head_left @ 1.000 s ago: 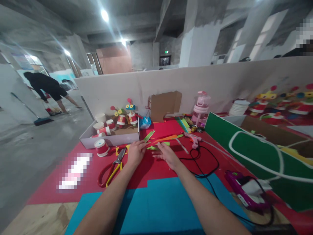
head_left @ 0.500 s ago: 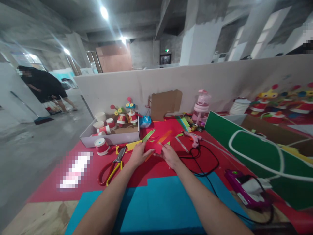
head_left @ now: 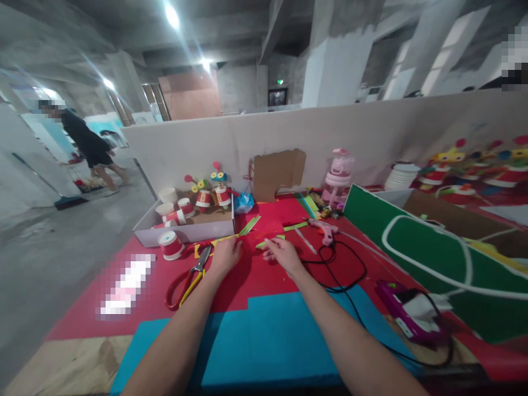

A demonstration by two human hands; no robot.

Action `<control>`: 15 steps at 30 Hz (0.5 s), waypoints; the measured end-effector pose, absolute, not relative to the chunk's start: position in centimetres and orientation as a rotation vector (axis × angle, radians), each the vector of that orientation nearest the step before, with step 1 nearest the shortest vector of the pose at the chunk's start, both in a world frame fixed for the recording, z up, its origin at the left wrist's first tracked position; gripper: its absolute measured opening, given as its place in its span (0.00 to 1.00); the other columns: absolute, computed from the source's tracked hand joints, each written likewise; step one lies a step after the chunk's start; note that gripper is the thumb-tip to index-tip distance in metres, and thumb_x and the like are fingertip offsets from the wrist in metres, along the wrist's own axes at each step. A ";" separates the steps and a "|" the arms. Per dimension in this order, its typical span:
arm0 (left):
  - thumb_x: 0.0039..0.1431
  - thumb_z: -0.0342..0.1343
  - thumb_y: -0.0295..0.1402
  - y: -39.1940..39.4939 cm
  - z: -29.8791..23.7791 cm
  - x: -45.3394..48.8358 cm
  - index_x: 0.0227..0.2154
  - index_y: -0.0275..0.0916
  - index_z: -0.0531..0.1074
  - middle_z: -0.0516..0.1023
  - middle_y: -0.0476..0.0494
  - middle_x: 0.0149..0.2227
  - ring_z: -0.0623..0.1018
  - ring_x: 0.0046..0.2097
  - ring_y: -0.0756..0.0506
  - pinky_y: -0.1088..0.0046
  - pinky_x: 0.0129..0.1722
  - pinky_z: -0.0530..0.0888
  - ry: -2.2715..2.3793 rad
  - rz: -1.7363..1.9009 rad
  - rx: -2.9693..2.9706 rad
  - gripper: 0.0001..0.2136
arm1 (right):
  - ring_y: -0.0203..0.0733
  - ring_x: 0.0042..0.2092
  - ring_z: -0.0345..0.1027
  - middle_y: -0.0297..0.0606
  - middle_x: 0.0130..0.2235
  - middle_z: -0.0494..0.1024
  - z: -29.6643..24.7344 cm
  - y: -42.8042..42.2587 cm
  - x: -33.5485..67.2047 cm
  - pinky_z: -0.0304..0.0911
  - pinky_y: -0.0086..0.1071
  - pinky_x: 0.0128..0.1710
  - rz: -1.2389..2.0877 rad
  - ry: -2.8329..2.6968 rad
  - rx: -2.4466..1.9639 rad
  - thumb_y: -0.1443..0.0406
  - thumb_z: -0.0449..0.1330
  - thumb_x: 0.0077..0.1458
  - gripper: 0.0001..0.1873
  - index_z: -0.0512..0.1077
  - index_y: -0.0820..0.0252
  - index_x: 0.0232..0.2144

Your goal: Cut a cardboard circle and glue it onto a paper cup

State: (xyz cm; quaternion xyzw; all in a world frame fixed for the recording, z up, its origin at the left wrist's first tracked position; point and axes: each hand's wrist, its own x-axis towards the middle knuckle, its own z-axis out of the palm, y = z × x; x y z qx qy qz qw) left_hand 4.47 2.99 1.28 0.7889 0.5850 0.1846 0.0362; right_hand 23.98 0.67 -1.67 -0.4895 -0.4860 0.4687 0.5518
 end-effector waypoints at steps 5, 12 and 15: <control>0.64 0.49 0.40 2.2 1.6 4.6 0.57 0.39 0.64 0.71 0.35 0.55 0.70 0.52 0.37 0.61 0.47 0.66 1.960 0.711 2.525 0.21 | 0.45 0.41 0.73 0.42 0.40 0.79 -0.1 -2.2 26.6 0.67 0.39 0.42 0.403 -1.731 -1.425 0.60 0.59 0.57 0.09 0.73 0.57 0.38; 0.62 0.49 0.33 2.0 2.0 4.7 0.48 0.40 0.73 0.73 0.38 0.50 0.69 0.50 0.39 0.62 0.49 0.66 1.727 0.792 2.600 0.14 | 0.46 0.43 0.66 0.41 0.39 0.73 -0.6 -5.4 30.9 0.60 0.39 0.47 -0.038 -2.189 -1.627 0.67 0.60 0.55 0.02 0.70 0.58 0.33; 0.62 0.47 0.30 2.2 2.6 4.2 0.38 0.39 0.76 0.76 0.40 0.40 0.73 0.45 0.43 0.67 0.46 0.68 1.536 0.689 2.607 0.11 | 0.44 0.43 0.66 0.42 0.39 0.72 -1.4 -4.7 32.6 0.60 0.36 0.45 -0.051 -2.249 -1.644 0.72 0.56 0.57 0.05 0.70 0.59 0.33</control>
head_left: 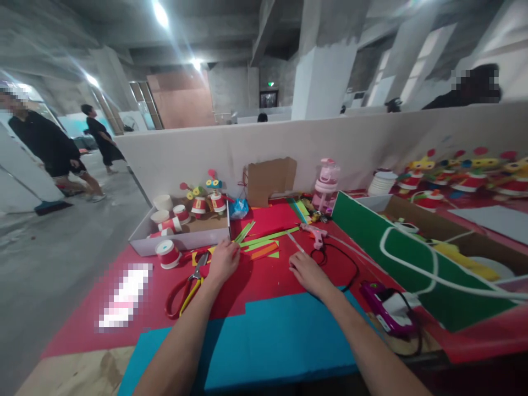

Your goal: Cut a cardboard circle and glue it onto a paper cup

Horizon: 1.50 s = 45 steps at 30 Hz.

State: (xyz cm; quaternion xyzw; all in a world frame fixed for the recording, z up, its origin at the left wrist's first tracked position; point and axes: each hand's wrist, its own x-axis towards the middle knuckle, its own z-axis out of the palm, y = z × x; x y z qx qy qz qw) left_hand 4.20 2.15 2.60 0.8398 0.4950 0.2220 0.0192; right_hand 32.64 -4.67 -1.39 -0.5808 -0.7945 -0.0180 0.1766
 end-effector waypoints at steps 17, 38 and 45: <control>0.58 0.44 0.19 0.4 2.3 2.4 0.49 0.35 0.70 0.78 0.34 0.40 0.76 0.45 0.41 0.67 0.43 0.71 1.806 0.020 2.669 0.18 | 0.46 0.43 0.67 0.40 0.38 0.77 0.9 -5.7 24.7 0.62 0.37 0.45 0.117 -2.062 -1.389 0.66 0.54 0.61 0.08 0.73 0.57 0.34; 0.60 0.54 0.27 0.1 1.0 0.9 0.33 0.38 0.77 0.81 0.44 0.36 0.77 0.41 0.46 0.72 0.43 0.71 1.302 0.628 2.482 0.07 | 0.52 0.47 0.66 0.44 0.44 0.77 -1.8 -5.1 24.3 0.61 0.44 0.49 0.065 -2.090 -1.531 0.62 0.59 0.59 0.11 0.73 0.59 0.43; 0.65 0.50 0.41 -1.1 2.0 1.7 0.43 0.43 0.78 0.79 0.42 0.45 0.74 0.48 0.44 0.65 0.50 0.67 1.018 0.609 2.621 0.14 | 0.45 0.42 0.67 0.41 0.39 0.77 -2.4 -4.5 24.6 0.63 0.37 0.45 0.200 -2.146 -1.410 0.71 0.54 0.61 0.08 0.74 0.59 0.35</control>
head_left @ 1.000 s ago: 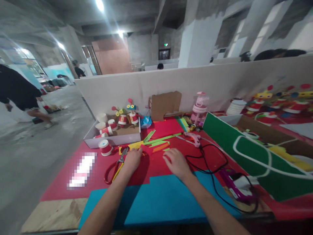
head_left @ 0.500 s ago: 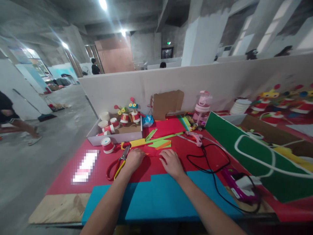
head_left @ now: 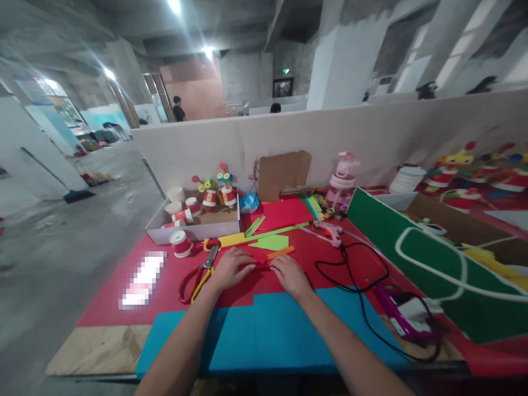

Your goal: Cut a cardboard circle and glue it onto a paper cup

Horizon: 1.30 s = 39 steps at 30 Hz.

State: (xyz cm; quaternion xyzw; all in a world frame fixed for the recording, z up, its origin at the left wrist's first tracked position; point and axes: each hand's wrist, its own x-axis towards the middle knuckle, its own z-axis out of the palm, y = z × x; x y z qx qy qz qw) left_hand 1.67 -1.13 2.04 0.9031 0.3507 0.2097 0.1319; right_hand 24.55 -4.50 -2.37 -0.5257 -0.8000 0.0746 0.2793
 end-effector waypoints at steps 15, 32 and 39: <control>0.62 0.53 0.33 -4.6 2.2 3.7 0.43 0.40 0.75 0.75 0.41 0.40 0.71 0.45 0.42 0.64 0.45 0.69 1.185 0.205 2.931 0.10 | 0.42 0.39 0.66 0.39 0.35 0.77 -1.5 -5.9 25.7 0.63 0.35 0.42 0.218 -2.292 -1.203 0.67 0.59 0.60 0.06 0.76 0.59 0.33; 0.66 0.49 0.32 -6.0 -0.1 3.0 0.40 0.38 0.75 0.72 0.40 0.36 0.68 0.43 0.41 0.64 0.40 0.65 1.258 0.246 3.106 0.10 | 0.43 0.39 0.68 0.39 0.35 0.77 -0.7 -7.6 26.7 0.61 0.36 0.41 0.172 -2.321 -1.352 0.63 0.59 0.61 0.08 0.78 0.57 0.33; 0.65 0.49 0.31 -5.4 -0.3 3.3 0.38 0.36 0.76 0.72 0.40 0.33 0.69 0.40 0.42 0.65 0.39 0.65 1.288 0.295 3.079 0.10 | 0.48 0.44 0.69 0.43 0.42 0.76 0.6 -8.4 25.2 0.63 0.40 0.44 0.118 -2.109 -1.331 0.52 0.62 0.56 0.20 0.71 0.59 0.44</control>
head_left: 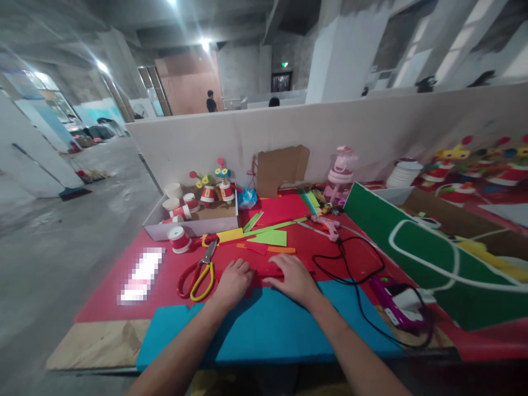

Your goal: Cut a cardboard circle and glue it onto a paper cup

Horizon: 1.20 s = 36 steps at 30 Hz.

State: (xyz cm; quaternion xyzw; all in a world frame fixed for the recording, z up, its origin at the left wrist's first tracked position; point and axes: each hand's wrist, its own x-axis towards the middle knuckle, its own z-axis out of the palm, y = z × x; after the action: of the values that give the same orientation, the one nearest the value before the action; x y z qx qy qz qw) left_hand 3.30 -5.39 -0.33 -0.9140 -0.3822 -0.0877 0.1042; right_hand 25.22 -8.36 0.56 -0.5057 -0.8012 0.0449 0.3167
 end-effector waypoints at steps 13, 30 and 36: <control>0.64 0.49 0.28 -4.3 2.4 3.7 0.33 0.34 0.76 0.73 0.37 0.35 0.70 0.43 0.40 0.63 0.41 0.68 -1.286 -0.121 -2.647 0.10 | 0.52 0.53 0.63 0.46 0.50 0.74 1.4 -9.1 25.1 0.57 0.47 0.55 -0.200 -2.005 -1.225 0.60 0.58 0.61 0.18 0.69 0.56 0.53; 0.65 0.47 0.32 -4.6 0.7 2.4 0.33 0.37 0.76 0.78 0.42 0.34 0.76 0.38 0.46 0.73 0.36 0.68 -1.835 -0.539 -2.621 0.13 | 0.57 0.49 0.69 0.58 0.46 0.76 -1.4 -11.5 25.0 0.63 0.47 0.49 0.022 -1.992 -1.709 0.55 0.49 0.64 0.22 0.75 0.66 0.43; 0.65 0.48 0.32 -4.0 2.4 2.4 0.35 0.38 0.77 0.78 0.42 0.36 0.76 0.39 0.46 0.73 0.38 0.68 -1.797 -0.582 -2.593 0.12 | 0.44 0.63 0.59 0.43 0.63 0.65 -0.6 -11.7 20.9 0.61 0.38 0.58 0.650 -2.205 -1.125 0.55 0.46 0.67 0.26 0.58 0.53 0.64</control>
State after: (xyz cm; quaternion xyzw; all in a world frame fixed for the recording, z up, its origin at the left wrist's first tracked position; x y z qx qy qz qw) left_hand 2.36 -3.96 2.36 -0.8078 -0.5599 -0.1814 -0.0332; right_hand 20.91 -11.74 -0.62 -0.4211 -0.8254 0.2433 0.2869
